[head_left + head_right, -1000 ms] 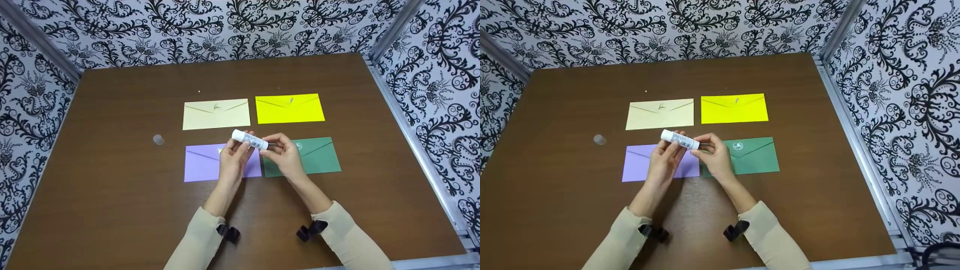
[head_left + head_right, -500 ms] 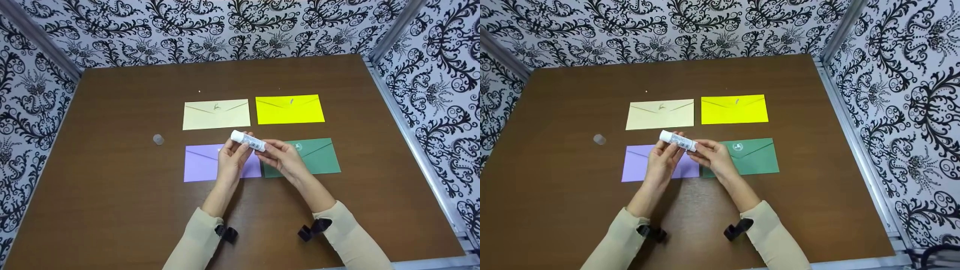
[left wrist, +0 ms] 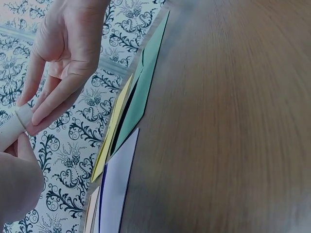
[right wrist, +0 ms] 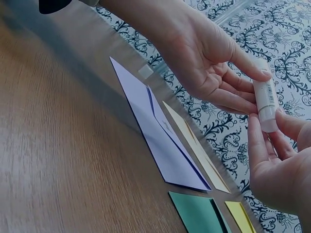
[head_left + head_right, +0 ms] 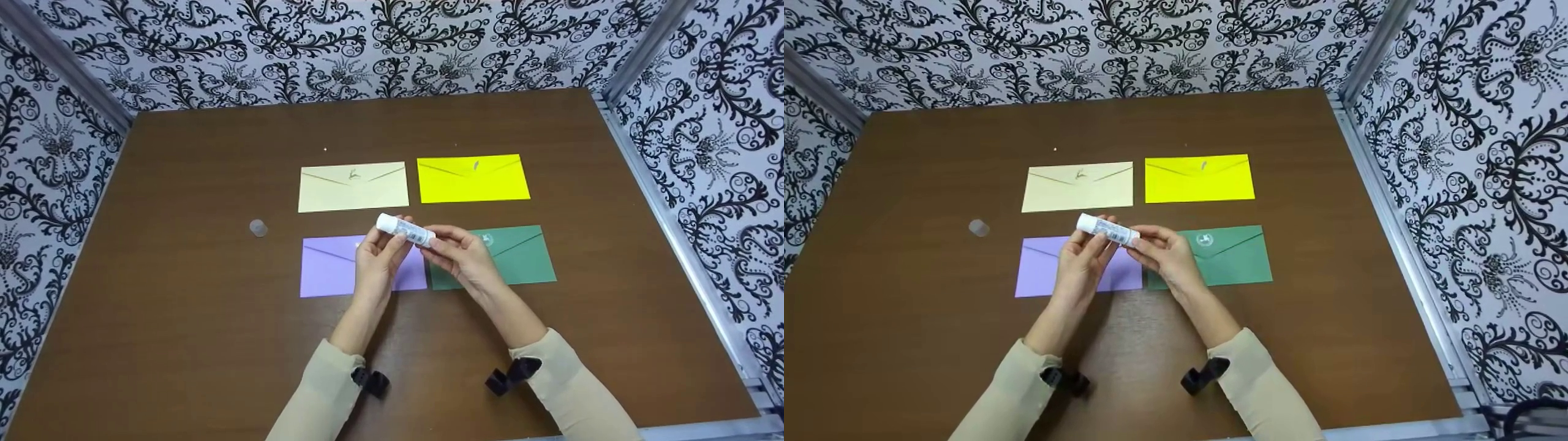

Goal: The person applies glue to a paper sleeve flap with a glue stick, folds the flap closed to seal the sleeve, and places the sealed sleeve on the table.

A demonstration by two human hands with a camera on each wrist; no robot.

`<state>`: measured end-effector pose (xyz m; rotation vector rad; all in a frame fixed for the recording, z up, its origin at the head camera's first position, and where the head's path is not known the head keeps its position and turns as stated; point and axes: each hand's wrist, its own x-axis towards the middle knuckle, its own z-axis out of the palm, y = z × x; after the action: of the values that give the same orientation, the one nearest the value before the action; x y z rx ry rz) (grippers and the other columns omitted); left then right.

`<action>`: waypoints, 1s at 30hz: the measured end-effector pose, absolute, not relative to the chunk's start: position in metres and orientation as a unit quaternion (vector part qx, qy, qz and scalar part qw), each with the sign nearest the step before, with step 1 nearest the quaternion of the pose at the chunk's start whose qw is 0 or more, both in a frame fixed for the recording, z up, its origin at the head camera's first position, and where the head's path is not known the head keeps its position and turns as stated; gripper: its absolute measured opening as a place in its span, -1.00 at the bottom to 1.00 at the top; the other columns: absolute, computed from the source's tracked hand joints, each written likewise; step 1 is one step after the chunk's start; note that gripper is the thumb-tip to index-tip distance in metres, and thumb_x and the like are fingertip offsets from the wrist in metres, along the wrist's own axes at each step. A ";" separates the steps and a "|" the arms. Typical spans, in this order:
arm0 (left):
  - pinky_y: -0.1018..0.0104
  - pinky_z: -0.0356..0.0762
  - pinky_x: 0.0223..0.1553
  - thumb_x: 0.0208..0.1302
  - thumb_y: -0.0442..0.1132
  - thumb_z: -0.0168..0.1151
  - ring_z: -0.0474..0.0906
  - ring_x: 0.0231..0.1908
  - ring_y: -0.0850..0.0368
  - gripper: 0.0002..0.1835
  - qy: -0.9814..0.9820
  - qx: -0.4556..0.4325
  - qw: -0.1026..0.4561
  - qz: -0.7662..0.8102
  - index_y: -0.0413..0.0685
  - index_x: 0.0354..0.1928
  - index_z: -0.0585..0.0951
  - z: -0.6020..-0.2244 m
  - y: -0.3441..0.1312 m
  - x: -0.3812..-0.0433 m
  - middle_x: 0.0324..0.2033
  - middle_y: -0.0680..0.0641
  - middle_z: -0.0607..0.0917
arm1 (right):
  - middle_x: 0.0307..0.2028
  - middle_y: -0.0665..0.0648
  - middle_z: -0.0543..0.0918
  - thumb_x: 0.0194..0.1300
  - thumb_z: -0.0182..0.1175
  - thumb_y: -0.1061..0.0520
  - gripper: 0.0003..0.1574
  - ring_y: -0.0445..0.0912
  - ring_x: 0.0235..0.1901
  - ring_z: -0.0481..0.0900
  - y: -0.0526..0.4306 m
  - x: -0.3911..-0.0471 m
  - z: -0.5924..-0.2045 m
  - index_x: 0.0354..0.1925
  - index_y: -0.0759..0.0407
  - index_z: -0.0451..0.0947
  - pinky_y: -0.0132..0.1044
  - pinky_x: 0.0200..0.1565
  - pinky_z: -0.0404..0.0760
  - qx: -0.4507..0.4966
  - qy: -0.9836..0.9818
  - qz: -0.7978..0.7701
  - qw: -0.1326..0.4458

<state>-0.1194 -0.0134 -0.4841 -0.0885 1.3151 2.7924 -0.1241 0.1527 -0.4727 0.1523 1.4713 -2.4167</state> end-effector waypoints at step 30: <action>0.15 0.60 0.20 0.40 -0.54 0.02 0.64 0.06 0.16 -0.53 0.429 -0.054 0.035 0.901 -0.48 0.32 0.32 -0.483 -0.011 -0.122 0.22 -0.41 0.54 | -0.11 0.15 0.69 0.44 0.15 0.23 -0.61 -0.09 -0.20 0.78 0.149 -0.120 -0.467 0.15 0.40 0.50 -0.25 -0.06 0.75 0.052 0.575 -0.804 0.143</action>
<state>-0.1223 -0.0114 -0.4827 -0.1657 1.3196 2.7688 -0.1199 0.1495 -0.4672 0.1493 1.6577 -2.3180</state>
